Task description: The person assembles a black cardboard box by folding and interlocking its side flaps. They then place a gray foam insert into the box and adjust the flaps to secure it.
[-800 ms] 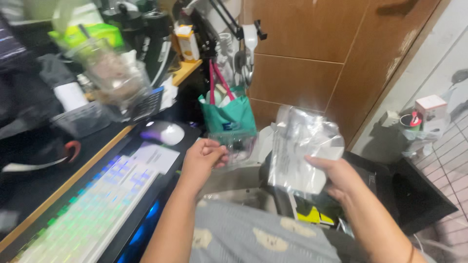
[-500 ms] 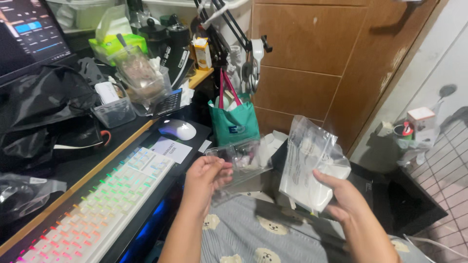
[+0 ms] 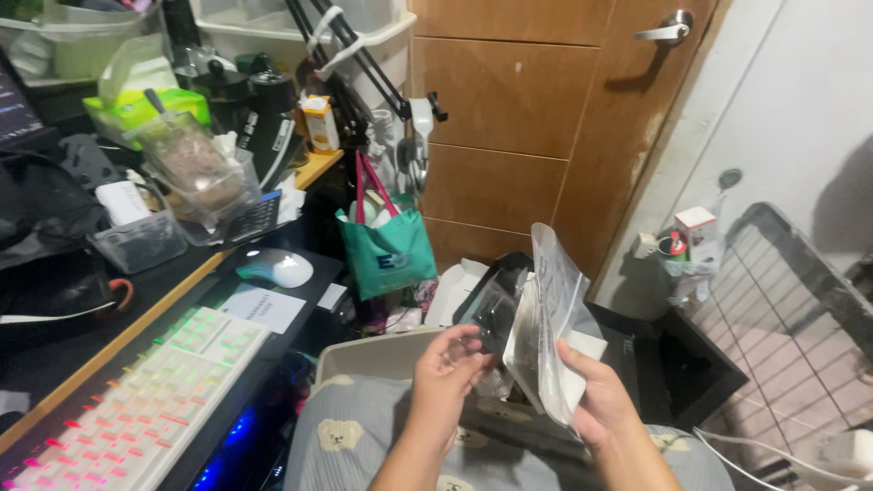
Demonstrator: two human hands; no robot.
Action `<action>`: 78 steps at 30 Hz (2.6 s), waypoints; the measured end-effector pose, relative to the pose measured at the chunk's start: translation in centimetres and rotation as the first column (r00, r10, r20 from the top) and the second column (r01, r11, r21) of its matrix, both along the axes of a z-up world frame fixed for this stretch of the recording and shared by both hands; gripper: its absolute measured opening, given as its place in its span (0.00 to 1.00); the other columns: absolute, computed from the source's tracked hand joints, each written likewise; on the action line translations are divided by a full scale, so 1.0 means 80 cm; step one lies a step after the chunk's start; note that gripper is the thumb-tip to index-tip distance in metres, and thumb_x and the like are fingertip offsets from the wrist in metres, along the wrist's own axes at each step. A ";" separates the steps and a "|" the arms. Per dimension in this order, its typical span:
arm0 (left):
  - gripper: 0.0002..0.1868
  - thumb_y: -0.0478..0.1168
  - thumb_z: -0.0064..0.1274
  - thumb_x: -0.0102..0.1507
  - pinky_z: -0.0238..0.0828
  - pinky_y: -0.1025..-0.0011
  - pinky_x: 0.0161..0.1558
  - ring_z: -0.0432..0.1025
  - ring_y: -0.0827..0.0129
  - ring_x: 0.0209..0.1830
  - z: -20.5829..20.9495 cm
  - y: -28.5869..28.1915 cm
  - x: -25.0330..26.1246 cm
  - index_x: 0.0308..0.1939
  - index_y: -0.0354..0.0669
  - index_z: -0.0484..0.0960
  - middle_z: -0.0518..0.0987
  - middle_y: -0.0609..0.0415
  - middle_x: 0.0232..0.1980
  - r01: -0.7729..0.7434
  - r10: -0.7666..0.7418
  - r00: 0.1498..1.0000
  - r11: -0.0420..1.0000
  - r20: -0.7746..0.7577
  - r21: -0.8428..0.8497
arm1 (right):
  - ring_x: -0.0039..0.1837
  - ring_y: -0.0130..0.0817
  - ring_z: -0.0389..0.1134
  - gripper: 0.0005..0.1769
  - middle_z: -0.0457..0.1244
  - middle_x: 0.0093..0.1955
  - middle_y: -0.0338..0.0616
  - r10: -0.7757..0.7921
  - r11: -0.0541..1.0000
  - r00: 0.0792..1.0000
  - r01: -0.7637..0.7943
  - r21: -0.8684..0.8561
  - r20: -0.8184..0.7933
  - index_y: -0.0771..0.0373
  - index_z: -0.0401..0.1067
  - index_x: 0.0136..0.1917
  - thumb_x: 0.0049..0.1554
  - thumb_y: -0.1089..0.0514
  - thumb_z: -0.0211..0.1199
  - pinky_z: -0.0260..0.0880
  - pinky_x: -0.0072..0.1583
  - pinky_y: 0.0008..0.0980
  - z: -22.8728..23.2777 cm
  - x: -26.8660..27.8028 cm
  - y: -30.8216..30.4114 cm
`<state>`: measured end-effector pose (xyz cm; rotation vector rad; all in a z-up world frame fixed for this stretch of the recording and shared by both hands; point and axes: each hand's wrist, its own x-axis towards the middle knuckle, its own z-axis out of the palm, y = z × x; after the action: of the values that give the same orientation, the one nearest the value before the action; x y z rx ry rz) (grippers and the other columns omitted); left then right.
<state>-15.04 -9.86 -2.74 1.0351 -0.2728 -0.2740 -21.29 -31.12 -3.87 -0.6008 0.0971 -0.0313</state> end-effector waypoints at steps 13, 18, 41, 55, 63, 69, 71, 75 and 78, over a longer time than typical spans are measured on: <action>0.30 0.54 0.57 0.62 0.63 0.70 0.63 0.71 0.70 0.60 0.004 0.018 -0.008 0.62 0.38 0.76 0.79 0.53 0.59 0.136 -0.175 0.979 0.945 0.107 0.296 | 0.53 0.43 0.73 0.26 0.70 0.54 0.51 -0.016 0.937 0.999 -0.001 -0.350 -0.045 0.70 0.71 0.62 0.51 0.61 0.67 0.73 0.55 0.45 0.016 -0.002 0.025; 0.34 0.47 0.56 0.60 0.62 0.66 0.66 0.69 0.63 0.65 -0.014 0.037 0.014 0.68 0.35 0.72 0.78 0.47 0.64 0.319 -0.318 0.948 0.942 -0.028 0.109 | 0.56 0.41 0.73 0.28 0.71 0.55 0.49 -0.013 0.856 0.996 -0.036 -0.516 -0.091 0.69 0.73 0.62 0.47 0.62 0.69 0.72 0.57 0.41 0.039 0.009 0.055; 0.36 0.65 0.40 0.62 0.78 0.58 0.51 0.82 0.60 0.49 0.160 0.204 0.091 0.61 0.43 0.78 0.84 0.49 0.55 0.043 -0.097 0.984 0.944 -0.151 -0.327 | 0.59 0.43 0.72 0.34 0.68 0.58 0.53 0.118 0.751 0.926 0.153 -0.642 0.359 0.69 0.66 0.65 0.44 0.66 0.71 0.72 0.60 0.41 0.218 0.159 0.248; 0.21 0.40 0.56 0.57 0.79 0.54 0.47 0.81 0.53 0.42 0.214 0.315 0.171 0.51 0.33 0.81 0.85 0.43 0.45 -0.030 0.009 0.994 0.981 -0.110 -0.194 | 0.58 0.41 0.69 0.36 0.65 0.59 0.53 0.358 0.726 0.803 0.082 -0.682 0.477 0.66 0.61 0.71 0.49 0.70 0.61 0.71 0.59 0.38 0.293 0.222 0.312; 0.23 0.38 0.55 0.58 0.79 0.50 0.51 0.81 0.55 0.47 0.275 0.345 0.182 0.58 0.37 0.79 0.84 0.47 0.50 -0.037 0.023 0.997 0.976 -0.067 -0.214 | 0.65 0.40 0.67 0.44 0.63 0.65 0.51 0.325 0.678 0.719 0.276 -0.682 0.614 0.64 0.56 0.73 0.44 0.69 0.67 0.70 0.64 0.37 0.332 0.272 0.375; 0.25 0.38 0.53 0.59 0.76 0.49 0.54 0.81 0.54 0.51 0.300 0.398 0.185 0.61 0.36 0.76 0.84 0.46 0.54 -0.001 0.064 0.986 0.926 0.154 -0.378 | 0.59 0.38 0.72 0.38 0.68 0.59 0.54 0.012 0.174 0.636 0.759 -0.628 0.772 0.67 0.65 0.69 0.60 0.36 0.63 0.73 0.59 0.34 0.347 0.306 0.367; 0.24 0.37 0.53 0.60 0.77 0.51 0.56 0.81 0.55 0.51 0.293 0.405 0.187 0.60 0.35 0.76 0.83 0.45 0.55 -0.013 0.076 0.985 0.928 0.156 -0.371 | 0.56 0.39 0.73 0.36 0.70 0.55 0.55 -0.049 0.132 0.746 0.664 -0.736 0.664 0.70 0.70 0.62 0.59 0.35 0.64 0.73 0.57 0.35 0.338 0.316 0.352; 0.22 0.36 0.54 0.62 0.76 0.53 0.57 0.79 0.54 0.51 0.266 0.396 0.201 0.60 0.32 0.76 0.82 0.43 0.54 0.035 0.013 0.991 0.932 0.131 -0.360 | 0.44 0.43 0.71 0.20 0.69 0.48 0.53 0.281 0.552 0.958 -0.108 -0.827 0.062 0.67 0.69 0.57 0.56 0.51 0.58 0.72 0.39 0.40 0.303 0.333 0.326; 0.23 0.39 0.56 0.61 0.77 0.54 0.55 0.80 0.54 0.50 0.245 0.390 0.213 0.58 0.31 0.77 0.84 0.43 0.52 0.095 -0.098 0.995 0.931 0.009 -0.352 | 0.43 0.42 0.74 0.13 0.70 0.46 0.54 0.292 0.698 0.952 -0.144 -0.701 0.094 0.69 0.71 0.53 0.58 0.59 0.58 0.68 0.36 0.34 0.271 0.336 0.320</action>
<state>2.03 21.32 16.87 0.6665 -0.3515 -0.3055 5.61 -5.55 17.82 -1.3609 -0.1997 0.1134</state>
